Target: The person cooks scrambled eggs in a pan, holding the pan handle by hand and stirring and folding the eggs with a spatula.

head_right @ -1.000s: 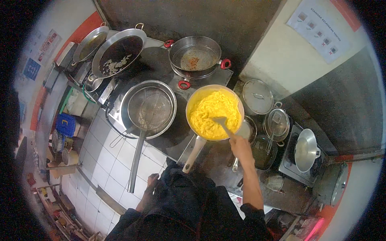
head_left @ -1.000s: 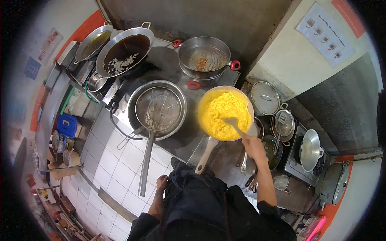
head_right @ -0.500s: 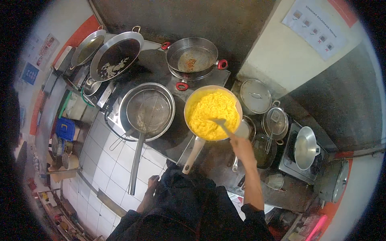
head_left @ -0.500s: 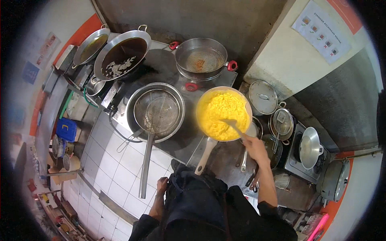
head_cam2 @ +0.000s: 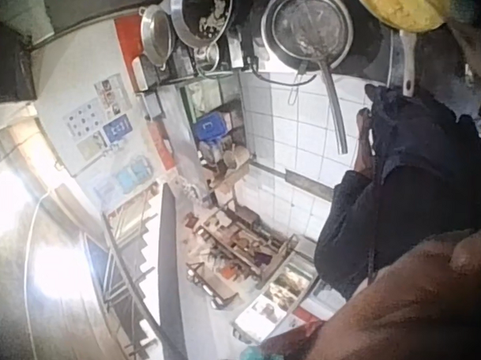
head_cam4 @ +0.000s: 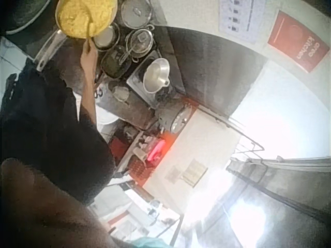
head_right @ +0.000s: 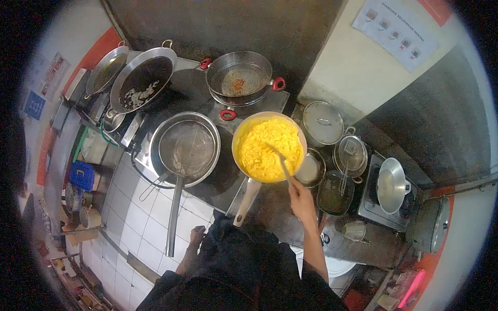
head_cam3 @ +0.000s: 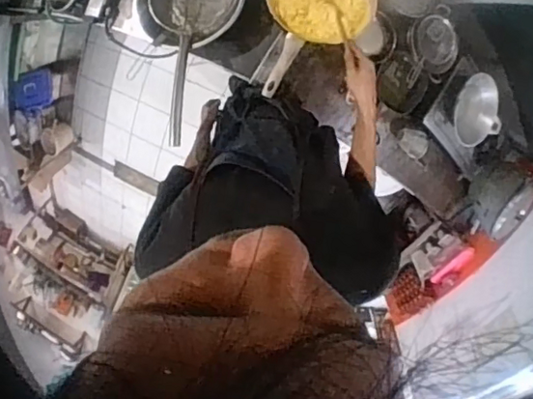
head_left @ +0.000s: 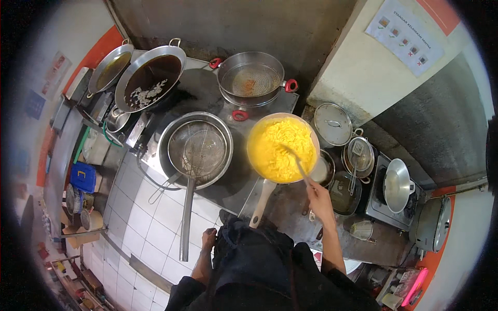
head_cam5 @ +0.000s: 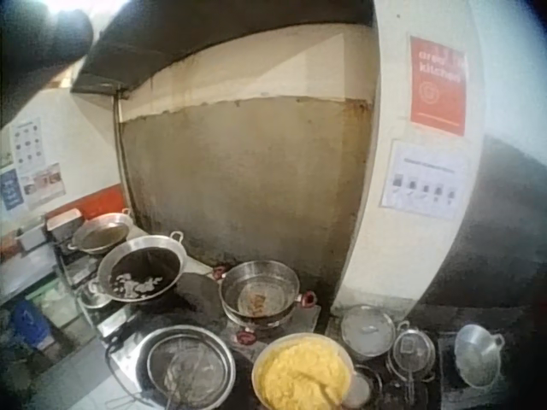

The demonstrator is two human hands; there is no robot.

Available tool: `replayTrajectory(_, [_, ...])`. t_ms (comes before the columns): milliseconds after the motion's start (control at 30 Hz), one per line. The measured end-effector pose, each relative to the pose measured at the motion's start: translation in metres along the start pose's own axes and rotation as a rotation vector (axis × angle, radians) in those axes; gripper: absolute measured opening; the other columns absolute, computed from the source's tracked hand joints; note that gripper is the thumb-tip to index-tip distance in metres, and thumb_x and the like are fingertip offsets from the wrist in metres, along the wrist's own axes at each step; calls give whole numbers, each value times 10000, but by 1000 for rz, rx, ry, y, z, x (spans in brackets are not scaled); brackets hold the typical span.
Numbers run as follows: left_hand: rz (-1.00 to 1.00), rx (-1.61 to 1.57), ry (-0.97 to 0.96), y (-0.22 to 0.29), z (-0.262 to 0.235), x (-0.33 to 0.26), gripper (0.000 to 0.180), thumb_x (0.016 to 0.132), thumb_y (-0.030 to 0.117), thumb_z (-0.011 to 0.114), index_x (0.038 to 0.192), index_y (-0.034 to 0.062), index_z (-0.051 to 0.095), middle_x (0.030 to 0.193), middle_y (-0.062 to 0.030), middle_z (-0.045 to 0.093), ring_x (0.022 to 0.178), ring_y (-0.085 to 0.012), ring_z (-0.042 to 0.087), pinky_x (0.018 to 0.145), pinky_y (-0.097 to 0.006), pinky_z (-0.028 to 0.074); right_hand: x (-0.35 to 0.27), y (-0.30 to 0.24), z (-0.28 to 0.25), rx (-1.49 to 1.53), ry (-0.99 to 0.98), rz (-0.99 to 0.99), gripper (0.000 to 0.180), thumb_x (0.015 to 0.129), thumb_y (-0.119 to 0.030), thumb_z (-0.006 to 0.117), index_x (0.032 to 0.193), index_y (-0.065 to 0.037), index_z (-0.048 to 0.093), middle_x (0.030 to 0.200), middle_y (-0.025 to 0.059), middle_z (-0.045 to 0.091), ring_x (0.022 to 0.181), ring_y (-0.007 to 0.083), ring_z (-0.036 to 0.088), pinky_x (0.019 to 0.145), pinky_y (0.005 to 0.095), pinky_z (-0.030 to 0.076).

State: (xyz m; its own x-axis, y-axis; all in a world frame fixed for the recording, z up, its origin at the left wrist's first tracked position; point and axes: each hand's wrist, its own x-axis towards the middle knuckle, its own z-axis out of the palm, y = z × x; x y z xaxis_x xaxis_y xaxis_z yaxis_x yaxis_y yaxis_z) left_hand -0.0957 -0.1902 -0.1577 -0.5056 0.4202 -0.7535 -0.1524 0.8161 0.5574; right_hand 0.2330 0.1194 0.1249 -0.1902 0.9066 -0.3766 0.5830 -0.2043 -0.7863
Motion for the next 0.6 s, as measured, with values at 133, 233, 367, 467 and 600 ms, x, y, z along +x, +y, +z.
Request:
replayTrajectory(133, [28, -11, -9, 2, -1, -3, 365, 817, 272, 619, 1070, 12, 665, 924, -138, 691, 800, -220, 666, 703, -350, 521, 2, 6, 10, 383, 151, 122, 455, 985, -177, 445, 1425, -81, 386, 713, 27, 483, 462, 66, 394, 406, 253, 346])
replayTrajectory(233, [31, -60, -20, -3, -3, -1, 365, 819, 266, 621, 1073, 7, 661, 922, -136, 690, 763, -220, 664, 684, -354, 522, 20, -2, 16, 539, 269, 181, 468, 999, -161, 403, 1452, -76, 327, 694, -3, 439, 462, 66, 385, 393, 237, 319])
replayTrajectory(367, [55, -73, -4, -16, -5, 0, 362, 830, 257, 616, 1073, -9, 654, 912, -134, 688, 753, -225, 661, 671, -353, 521, 69, 10, 25, 595, 242, 161, 475, 992, -144, 416, 1451, -67, 319, 707, -12, 427, 445, 57, 349, 383, 229, 291])
replayTrajectory(467, [81, -52, 12, -16, -6, -4, 365, 831, 264, 616, 1069, -10, 655, 896, -138, 685, 747, -227, 660, 667, -352, 522, 98, 5, 20, 485, 172, 133, 455, 976, -163, 467, 1414, -63, 391, 695, -10, 452, 447, 57, 348, 386, 232, 286])
replayTrajectory(600, [-8, -28, 19, -23, -7, -11, 363, 821, 278, 619, 1051, 0, 668, 906, -153, 689, 802, -242, 666, 724, -358, 520, 109, -31, 7, 124, -61, 48, 405, 927, -203, 557, 1297, -40, 550, 657, 7, 491, 496, 76, 406, 443, 268, 356])
